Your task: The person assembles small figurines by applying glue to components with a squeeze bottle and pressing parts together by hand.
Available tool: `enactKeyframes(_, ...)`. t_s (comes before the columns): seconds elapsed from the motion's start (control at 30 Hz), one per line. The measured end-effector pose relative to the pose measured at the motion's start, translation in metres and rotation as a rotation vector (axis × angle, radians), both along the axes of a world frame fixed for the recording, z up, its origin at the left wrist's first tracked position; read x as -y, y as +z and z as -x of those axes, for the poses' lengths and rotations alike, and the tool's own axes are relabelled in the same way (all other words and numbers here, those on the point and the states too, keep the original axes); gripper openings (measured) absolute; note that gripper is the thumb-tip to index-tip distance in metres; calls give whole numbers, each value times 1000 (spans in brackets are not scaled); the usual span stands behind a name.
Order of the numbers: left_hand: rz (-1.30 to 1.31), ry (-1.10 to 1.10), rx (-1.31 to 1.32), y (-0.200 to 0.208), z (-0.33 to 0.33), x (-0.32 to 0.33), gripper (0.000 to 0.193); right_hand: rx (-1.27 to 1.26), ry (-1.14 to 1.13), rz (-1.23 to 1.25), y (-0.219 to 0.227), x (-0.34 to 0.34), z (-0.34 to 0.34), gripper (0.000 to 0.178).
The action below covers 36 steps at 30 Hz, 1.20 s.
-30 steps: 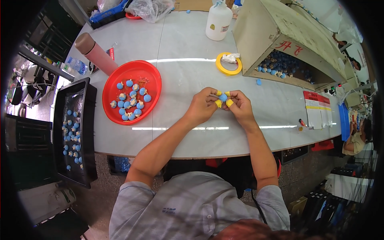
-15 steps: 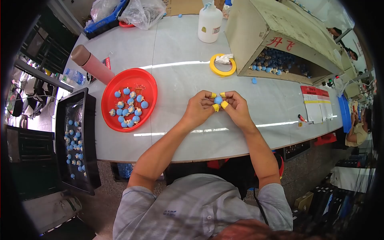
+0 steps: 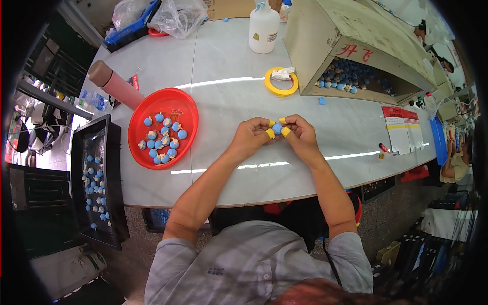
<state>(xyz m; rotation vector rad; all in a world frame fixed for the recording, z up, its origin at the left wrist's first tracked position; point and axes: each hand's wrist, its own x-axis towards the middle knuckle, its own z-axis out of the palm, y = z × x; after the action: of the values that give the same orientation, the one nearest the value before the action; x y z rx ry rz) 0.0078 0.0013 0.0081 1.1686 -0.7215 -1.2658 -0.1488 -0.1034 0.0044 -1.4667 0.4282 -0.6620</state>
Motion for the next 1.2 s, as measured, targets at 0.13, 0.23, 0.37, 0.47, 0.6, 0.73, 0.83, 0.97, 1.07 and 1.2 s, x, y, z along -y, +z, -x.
enactKeyframes(0.13,-55,-14,-31,2,-1,1,23,71,-2,91,-13,5,1,17)
enactKeyframes(0.23,-15,3,-58,-3,0,1,22,55,-32,176,-10,4,-1,16)
enactKeyframes(0.37,51,48,43,-10,0,1,21,-96,-29,29,10,-5,-1,18)
enactKeyframes(0.47,44,52,19,-8,1,2,21,-161,-18,-31,9,-3,2,19)
enactKeyframes(0.6,54,61,-40,-11,1,3,22,-117,-3,-33,2,-2,2,21)
enactKeyframes(0.73,93,57,28,-13,0,3,22,-135,-7,17,0,-1,2,21)
enactKeyframes(0.83,95,56,32,-18,0,3,24,-130,-15,0,3,-2,1,21)
enactKeyframes(0.97,76,66,7,-19,1,4,24,-134,-17,-18,5,-3,1,19)
enactKeyframes(1.07,62,70,-21,-14,1,2,22,-140,-16,-64,9,-3,1,16)
enactKeyframes(1.2,43,42,65,0,2,-1,19,-75,-28,45,0,-1,3,20)
